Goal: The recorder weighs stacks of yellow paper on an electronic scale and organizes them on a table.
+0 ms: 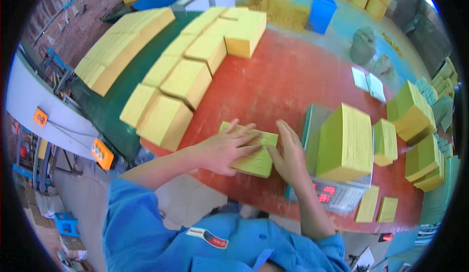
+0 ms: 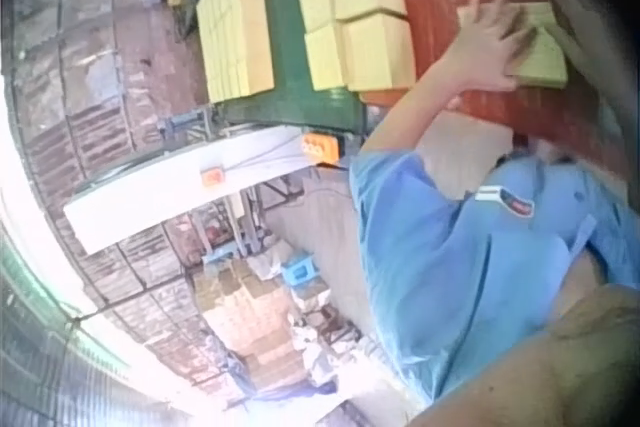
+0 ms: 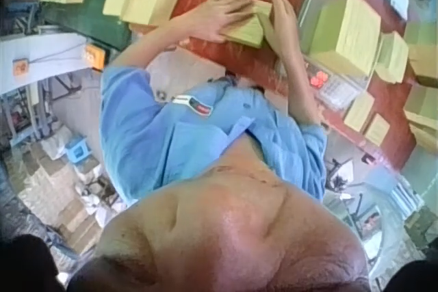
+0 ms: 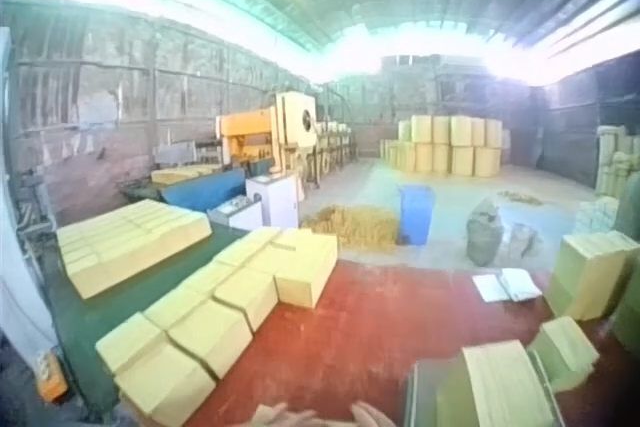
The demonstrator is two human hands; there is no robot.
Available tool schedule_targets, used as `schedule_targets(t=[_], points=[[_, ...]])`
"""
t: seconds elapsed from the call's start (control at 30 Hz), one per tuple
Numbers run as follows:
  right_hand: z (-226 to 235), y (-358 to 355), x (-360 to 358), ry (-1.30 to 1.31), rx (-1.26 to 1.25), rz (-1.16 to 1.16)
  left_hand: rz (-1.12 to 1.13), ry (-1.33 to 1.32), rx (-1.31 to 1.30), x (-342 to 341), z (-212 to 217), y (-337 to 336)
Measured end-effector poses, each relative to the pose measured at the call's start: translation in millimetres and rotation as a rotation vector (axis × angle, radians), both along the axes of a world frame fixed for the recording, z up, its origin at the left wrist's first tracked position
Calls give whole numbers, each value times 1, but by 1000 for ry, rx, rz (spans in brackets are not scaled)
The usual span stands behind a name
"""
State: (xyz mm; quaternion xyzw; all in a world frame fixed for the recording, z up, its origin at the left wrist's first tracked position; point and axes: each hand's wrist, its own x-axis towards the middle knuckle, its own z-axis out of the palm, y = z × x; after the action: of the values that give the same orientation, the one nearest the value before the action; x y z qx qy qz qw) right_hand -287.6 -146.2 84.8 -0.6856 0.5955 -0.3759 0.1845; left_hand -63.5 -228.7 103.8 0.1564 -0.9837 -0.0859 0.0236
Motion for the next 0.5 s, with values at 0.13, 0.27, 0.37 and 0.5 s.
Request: schedule_targets(t=[0.13,0.27,0.37,0.5], points=[[-34,27,5,-84,213,252,606,590,184,64,-52,106],[-41,59,26,-108,214,242,1460,1438,1307,63,-100,192],[-46,77,32,-92,167,221,1348,1534,1410,19,-110,208],[-48,103,34,-106,181,196,972,1598,1542,14,-93,221]])
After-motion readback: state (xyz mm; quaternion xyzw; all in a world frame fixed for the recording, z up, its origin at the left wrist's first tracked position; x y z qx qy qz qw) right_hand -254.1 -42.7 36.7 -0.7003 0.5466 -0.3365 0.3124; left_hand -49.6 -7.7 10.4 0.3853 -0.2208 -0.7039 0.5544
